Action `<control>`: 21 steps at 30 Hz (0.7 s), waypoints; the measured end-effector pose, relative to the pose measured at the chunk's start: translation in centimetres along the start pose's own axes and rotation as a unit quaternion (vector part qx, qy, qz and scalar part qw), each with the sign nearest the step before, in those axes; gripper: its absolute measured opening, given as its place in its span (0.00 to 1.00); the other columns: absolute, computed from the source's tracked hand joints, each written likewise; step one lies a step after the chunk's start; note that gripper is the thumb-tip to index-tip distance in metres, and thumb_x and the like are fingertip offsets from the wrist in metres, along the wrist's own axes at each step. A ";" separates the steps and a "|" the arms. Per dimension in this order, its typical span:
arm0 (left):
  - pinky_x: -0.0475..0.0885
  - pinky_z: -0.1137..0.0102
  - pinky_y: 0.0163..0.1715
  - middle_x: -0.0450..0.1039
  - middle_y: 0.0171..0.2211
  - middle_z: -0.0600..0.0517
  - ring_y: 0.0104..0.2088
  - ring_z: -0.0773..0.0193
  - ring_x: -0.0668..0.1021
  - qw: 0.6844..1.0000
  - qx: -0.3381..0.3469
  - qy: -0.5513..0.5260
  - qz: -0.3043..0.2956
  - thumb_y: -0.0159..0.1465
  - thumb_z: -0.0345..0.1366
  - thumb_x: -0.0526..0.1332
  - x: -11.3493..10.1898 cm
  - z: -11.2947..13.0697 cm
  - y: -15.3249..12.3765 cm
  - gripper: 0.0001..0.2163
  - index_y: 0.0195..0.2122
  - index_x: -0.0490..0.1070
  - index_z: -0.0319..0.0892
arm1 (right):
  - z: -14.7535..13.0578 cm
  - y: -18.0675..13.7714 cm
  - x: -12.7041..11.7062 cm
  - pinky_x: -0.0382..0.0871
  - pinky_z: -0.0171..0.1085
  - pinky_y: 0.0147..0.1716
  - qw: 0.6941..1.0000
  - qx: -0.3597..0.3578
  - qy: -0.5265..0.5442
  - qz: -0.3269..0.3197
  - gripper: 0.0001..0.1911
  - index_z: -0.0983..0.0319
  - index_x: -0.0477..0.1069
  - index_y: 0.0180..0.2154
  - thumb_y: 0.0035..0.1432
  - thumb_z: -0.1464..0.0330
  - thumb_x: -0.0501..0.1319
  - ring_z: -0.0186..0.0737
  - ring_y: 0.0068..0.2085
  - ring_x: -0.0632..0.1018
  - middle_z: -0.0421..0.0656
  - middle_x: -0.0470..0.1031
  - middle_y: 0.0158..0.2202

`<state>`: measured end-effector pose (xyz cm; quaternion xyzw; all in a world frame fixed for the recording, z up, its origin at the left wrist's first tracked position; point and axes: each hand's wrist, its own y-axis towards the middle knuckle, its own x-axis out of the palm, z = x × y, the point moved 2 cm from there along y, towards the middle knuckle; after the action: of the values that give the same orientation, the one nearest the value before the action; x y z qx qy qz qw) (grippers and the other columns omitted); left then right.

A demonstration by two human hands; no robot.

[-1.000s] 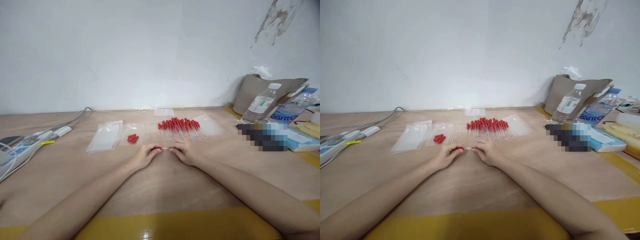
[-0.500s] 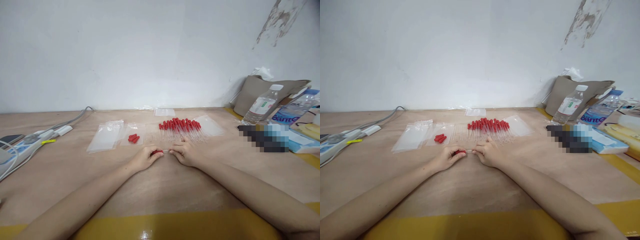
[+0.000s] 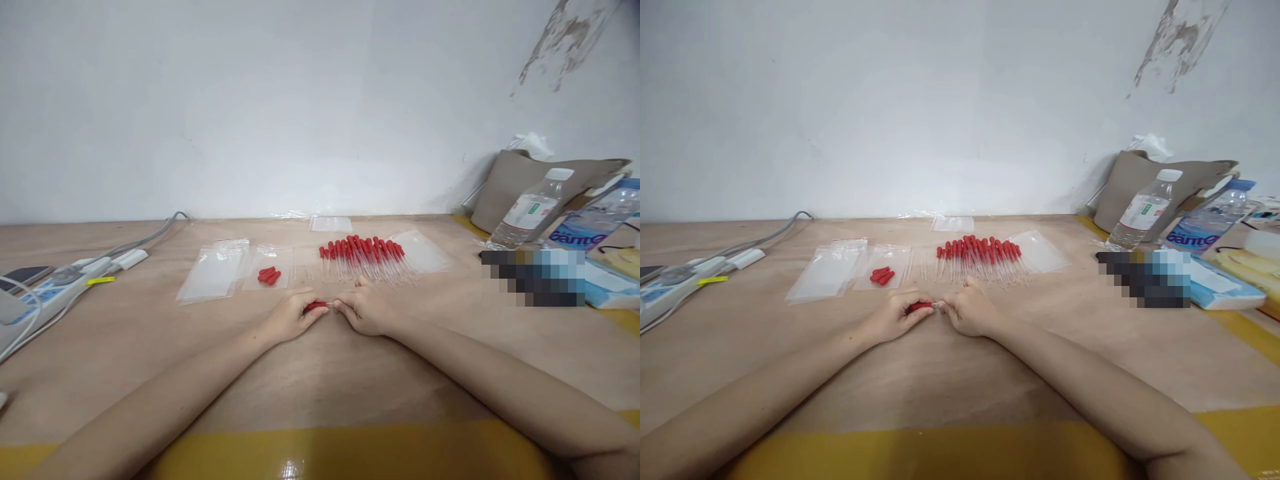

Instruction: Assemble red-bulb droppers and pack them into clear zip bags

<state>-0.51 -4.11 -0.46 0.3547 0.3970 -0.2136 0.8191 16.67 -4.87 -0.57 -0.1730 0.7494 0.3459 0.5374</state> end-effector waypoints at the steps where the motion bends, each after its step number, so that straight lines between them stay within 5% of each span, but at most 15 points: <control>1: 0.65 0.73 0.30 0.69 0.27 0.52 0.28 0.67 0.71 1.000 0.003 -0.001 -0.001 0.62 0.37 0.54 0.0 0.0 0.0 0.09 0.33 0.71 0.39 | 0.0 0.0 0.2 0.49 0.37 0.37 1.000 0.001 0.003 -0.005 0.15 0.62 0.68 0.27 0.60 0.70 0.46 0.31 0.23 0.65 0.38 0.74 0.24; 15: 0.68 0.69 0.37 0.71 0.35 0.50 0.36 0.64 0.73 0.996 0.018 -0.002 0.089 0.61 0.35 0.55 -0.3 -1.0 0.1 0.09 0.41 0.69 0.42 | -0.2 0.1 -1.5 0.52 0.37 0.36 0.997 -0.011 -0.056 0.051 0.12 0.61 0.72 0.32 0.58 0.67 0.51 0.37 0.35 0.69 0.43 0.72 0.30; 21: 0.64 0.64 0.43 0.71 0.36 0.49 0.40 0.59 0.70 0.963 -0.070 0.157 0.209 0.59 0.37 0.56 -2.8 -3.3 0.3 0.10 0.40 0.70 0.42 | 3.5 0.4 -1.4 0.59 0.34 0.31 0.971 0.203 0.069 0.102 0.11 0.60 0.73 0.29 0.55 0.65 0.53 0.35 0.30 0.72 0.40 0.75 0.28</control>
<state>-3.63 -1.29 0.44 0.4006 0.4511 0.0492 0.7960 19.33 -2.26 0.23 -0.0064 0.8530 0.2272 0.4698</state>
